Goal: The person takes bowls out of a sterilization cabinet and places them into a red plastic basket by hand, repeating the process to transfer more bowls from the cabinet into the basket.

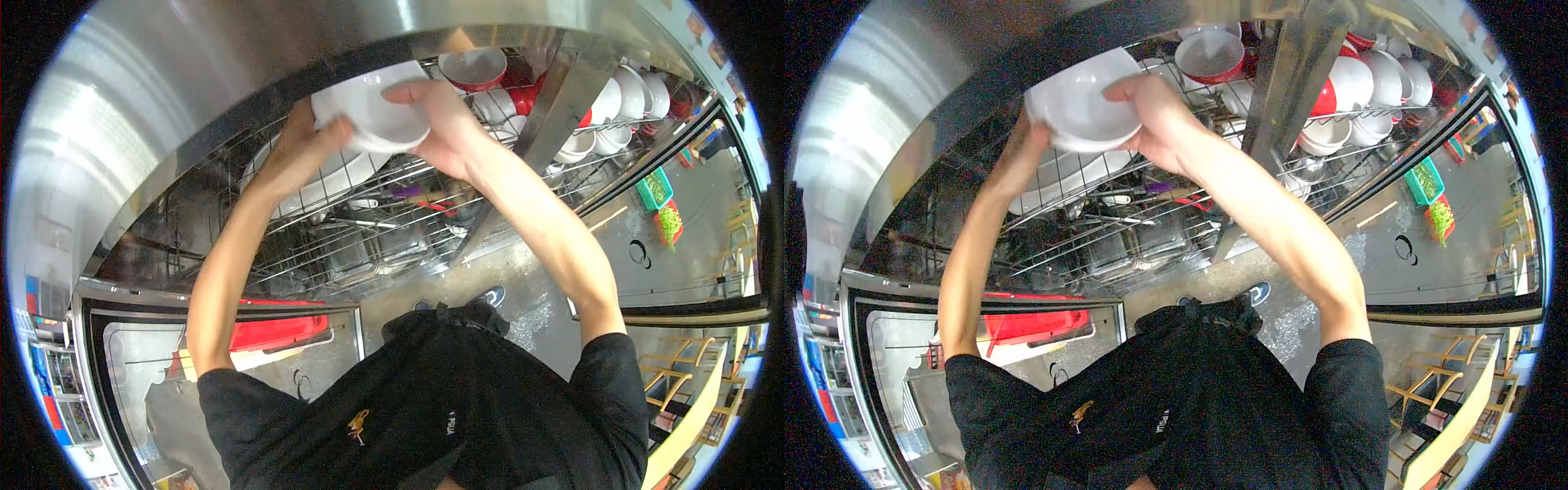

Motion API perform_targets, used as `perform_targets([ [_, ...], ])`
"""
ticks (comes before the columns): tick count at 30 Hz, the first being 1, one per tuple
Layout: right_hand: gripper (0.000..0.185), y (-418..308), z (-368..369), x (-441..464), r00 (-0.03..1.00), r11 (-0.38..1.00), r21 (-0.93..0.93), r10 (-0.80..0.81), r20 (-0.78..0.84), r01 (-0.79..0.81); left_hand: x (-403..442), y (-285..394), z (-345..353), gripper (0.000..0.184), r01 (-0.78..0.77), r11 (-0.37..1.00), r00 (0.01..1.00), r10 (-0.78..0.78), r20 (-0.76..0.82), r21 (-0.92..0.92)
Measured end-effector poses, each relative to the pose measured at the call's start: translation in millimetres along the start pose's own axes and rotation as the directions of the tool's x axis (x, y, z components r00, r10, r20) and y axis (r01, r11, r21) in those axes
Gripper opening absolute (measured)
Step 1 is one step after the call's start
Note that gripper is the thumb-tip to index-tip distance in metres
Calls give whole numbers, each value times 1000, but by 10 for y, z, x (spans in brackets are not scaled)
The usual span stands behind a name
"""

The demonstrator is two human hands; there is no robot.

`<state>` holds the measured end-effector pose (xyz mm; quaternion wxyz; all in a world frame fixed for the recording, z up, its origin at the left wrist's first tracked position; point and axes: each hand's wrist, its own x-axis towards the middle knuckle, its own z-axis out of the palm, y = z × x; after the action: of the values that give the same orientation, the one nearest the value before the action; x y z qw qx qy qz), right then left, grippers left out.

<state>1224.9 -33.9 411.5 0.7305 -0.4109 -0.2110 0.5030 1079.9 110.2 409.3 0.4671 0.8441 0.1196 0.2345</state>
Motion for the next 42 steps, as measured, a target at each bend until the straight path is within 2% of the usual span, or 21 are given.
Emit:
perform_targets([
  [1, 37, -55, 35, -91, 1000, 1000, -10, -6, -5, 6, -39, 151, 24, 98, -9, 1000, 1000, 9, -1, -8],
  [3, 34, -113, 68, -236, 1000, 995, -104, -1, 19, 3, -134, 330, 98, 117, 12, 964, 981, 40, 189, -266],
  [4, 32, -118, 42, -268, 998, 996, -86, 4, 65, 2, -213, 384, 157, 117, 13, 961, 980, 42, 192, -275],
  [6, 32, -163, 81, -472, 999, 993, -112, 42, 25, -39, -364, 472, 274, 139, -24, 952, 1000, 23, -9, -306],
  [7, 32, -182, 89, -568, 997, 988, -137, 77, -5, -77, -427, 509, 330, 150, -27, 955, 999, 20, -27, -297],
  [9, 35, -103, -13, -703, 999, 985, -163, 52, -7, -52, -574, 606, 470, 157, -62, 968, 996, 45, -75, -242],
  [11, 44, -102, -56, -916, 999, 983, -184, 21, 26, -16, -675, 548, 597, 165, -249, 963, 964, 236, -119, -106],
  [12, 81, -89, -45, -1005, 999, 987, -153, -44, 28, 47, -678, 549, 621, 171, -363, 930, 926, 366, -93, 50],
  [13, 84, -20, -130, -1057, 984, 986, -98, -125, 127, 138, -775, 724, 665, 171, -277, 953, 954, 288, -86, 126],
  [15, 87, 21, -239, -1260, 976, 979, -120, -147, 160, 167, -871, 818, 775, 169, -410, 893, 903, 427, -54, 187],
  [17, 89, 61, -354, -1450, 983, 983, -119, -124, 133, 140, -1068, 689, 1046, 166, -108, 987, 992, 115, -54, 123],
  [19, 89, 192, -489, -1641, 998, 995, -79, -67, -20, 66, -1109, 827, 1161, 167, -133, 979, 990, 126, 56, 155],
  [25, 86, 828, -1008, -1955, 945, 996, 80, -11, -328, 39, -1061, 580, 1617, 156, -13, 986, 942, -44, 332, 168],
  [26, 67, 994, -1194, -2028, 968, 988, 88, -102, -231, 126, -1062, 537, 1687, 155, -13, 988, 930, -44, 365, 154],
  [27, 67, 1002, -1186, -2090, 961, 986, 96, -110, -253, 138, -1065, 533, 1752, 153, -12, 991, 917, -44, 398, 136],
  [29, 86, 974, -1145, -2145, 917, 971, 205, -36, -398, 127, -1038, 599, 1847, 152, -40, 986, 908, -32, 418, 162],
  [35, 84, 753, -1470, -2321, 958, 919, 364, -42, -283, 148, -933, 842, 2177, 154, -86, 973, 917, -6, 399, 213],
  [37, 77, 679, -1608, -2372, 971, 847, 516, -3, -241, 131, -855, 1008, 2236, 158, -33, 977, 900, -63, 432, 211],
  [39, 62, 567, -1733, -2458, 989, 758, 641, -24, -149, 115, -797, 1136, 2238, 148, -53, 971, 913, -47, 406, 232],
  [41, 56, 571, -1903, -2548, 988, 697, 716, 87, -130, 32, -713, 1160, 2159, 120, 8, 990, 929, -59, 365, 140],
  [42, 56, 594, -1990, -2574, 988, 690, 722, 83, -133, 39, -644, 1114, 2119, 80, -79, 990, 979, 55, 195, 120],
])
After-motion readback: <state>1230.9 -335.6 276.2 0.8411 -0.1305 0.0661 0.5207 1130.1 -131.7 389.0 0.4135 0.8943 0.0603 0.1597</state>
